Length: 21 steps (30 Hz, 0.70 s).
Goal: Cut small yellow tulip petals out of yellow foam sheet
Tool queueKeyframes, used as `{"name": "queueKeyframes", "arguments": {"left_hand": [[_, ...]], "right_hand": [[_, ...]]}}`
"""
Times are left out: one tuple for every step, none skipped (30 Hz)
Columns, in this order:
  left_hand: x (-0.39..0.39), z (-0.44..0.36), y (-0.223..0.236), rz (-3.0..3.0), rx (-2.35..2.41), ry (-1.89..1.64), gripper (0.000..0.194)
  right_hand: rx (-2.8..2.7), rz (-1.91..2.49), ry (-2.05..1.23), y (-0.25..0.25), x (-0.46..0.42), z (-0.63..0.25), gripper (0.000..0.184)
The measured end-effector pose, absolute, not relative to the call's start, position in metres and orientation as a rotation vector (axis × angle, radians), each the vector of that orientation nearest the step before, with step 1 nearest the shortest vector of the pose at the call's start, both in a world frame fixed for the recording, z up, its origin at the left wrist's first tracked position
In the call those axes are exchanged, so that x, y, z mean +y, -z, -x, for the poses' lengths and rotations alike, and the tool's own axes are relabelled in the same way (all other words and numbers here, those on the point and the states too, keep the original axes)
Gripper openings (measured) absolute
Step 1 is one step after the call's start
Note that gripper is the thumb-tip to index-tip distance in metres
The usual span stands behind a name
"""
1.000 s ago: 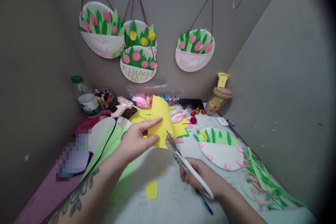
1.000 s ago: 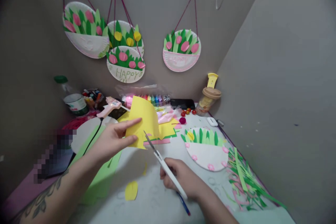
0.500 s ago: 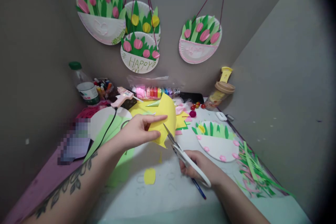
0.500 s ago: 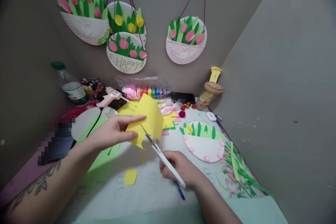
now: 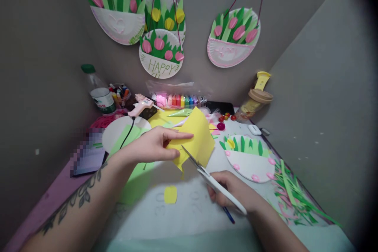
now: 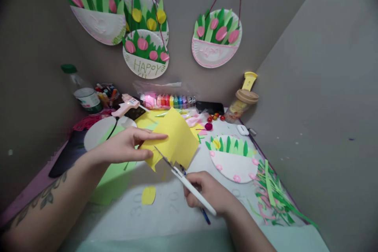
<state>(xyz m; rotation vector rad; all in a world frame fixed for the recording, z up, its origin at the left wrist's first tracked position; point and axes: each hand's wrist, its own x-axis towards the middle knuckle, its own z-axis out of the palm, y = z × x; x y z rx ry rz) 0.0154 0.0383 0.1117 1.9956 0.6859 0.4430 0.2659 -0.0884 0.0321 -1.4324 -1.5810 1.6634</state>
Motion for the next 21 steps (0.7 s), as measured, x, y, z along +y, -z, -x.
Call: {"name": "queueKeyframes", "arguments": {"left_hand": [[0.038,-0.016,-0.112,-1.988,0.687,-0.454,0.050],[0.038,-0.016,-0.112,-1.976,0.687,-0.471,0.050],[0.038,-0.017,-0.112,-1.960,0.685,-0.491,0.049],[0.038,-0.018,-0.111,-1.943,0.681,-0.509,0.049],[0.038,-0.019,-0.110,-1.927,0.675,-0.525,0.049],[0.038,-0.020,-0.110,-1.912,0.670,-0.540,0.049],[0.038,-0.021,-0.109,-1.899,0.667,-0.550,0.049],[0.038,-0.021,-0.109,-1.887,0.667,-0.559,0.049],[0.038,-0.022,-0.109,-1.879,0.669,-0.568,0.049],[0.037,-0.022,-0.109,-1.874,0.673,-0.576,0.048],[0.037,-0.022,-0.110,-1.875,0.675,-0.580,0.048],[0.037,-0.022,-0.110,-1.880,0.677,-0.578,0.048],[0.037,-0.021,-0.111,-1.890,0.679,-0.572,0.047],[0.037,-0.021,-0.111,-1.904,0.682,-0.563,0.047],[0.037,-0.020,-0.112,-1.919,0.685,-0.551,0.048],[0.037,-0.019,-0.112,-1.936,0.683,-0.540,0.048],[0.037,-0.019,-0.112,-1.952,0.679,-0.533,0.049],[0.038,-0.018,-0.113,-1.967,0.671,-0.528,0.049],[0.038,-0.018,-0.113,-1.983,0.662,-0.523,0.049],[0.038,-0.017,-0.114,-1.997,0.655,-0.515,0.049],[0.038,-0.017,-0.114,-2.011,0.652,-0.502,0.049]], "right_hand": [[-1.581,1.425,-1.665,-0.031,-0.088,-0.266,0.012],[-1.580,1.418,-1.667,-0.030,-0.088,-0.266,0.012],[-1.582,1.405,-1.671,-0.029,-0.088,-0.267,0.011],[-1.583,1.387,-1.675,-0.027,-0.088,-0.267,0.012],[-1.585,1.366,-1.679,-0.026,-0.088,-0.267,0.012],[-1.586,1.347,-1.681,-0.024,-0.088,-0.268,0.013],[-1.587,1.334,-1.681,-0.022,-0.088,-0.268,0.013],[-1.587,1.326,-1.678,-0.021,-0.088,-0.268,0.014],[-1.586,1.320,-1.678,-0.019,-0.089,-0.268,0.014],[-1.585,1.315,-1.679,-0.018,-0.089,-0.268,0.014],[-1.584,1.311,-1.684,-0.018,-0.089,-0.269,0.015],[-1.585,1.309,-1.690,-0.018,-0.089,-0.269,0.016],[-1.584,1.311,-1.697,-0.017,-0.089,-0.268,0.016],[-1.582,1.317,-1.703,-0.018,-0.089,-0.268,0.017],[-1.579,1.327,-1.708,-0.018,-0.089,-0.268,0.017],[-1.577,1.334,-1.712,-0.018,-0.089,-0.268,0.017],[-1.576,1.337,-1.715,-0.019,-0.089,-0.268,0.017],[-1.578,1.339,-1.715,-0.019,-0.089,-0.268,0.018],[-1.583,1.342,-1.714,-0.020,-0.088,-0.267,0.019],[-1.589,1.349,-1.709,-0.021,-0.088,-0.267,0.019],[-1.592,1.358,-1.706,-0.022,-0.088,-0.267,0.019]]}}
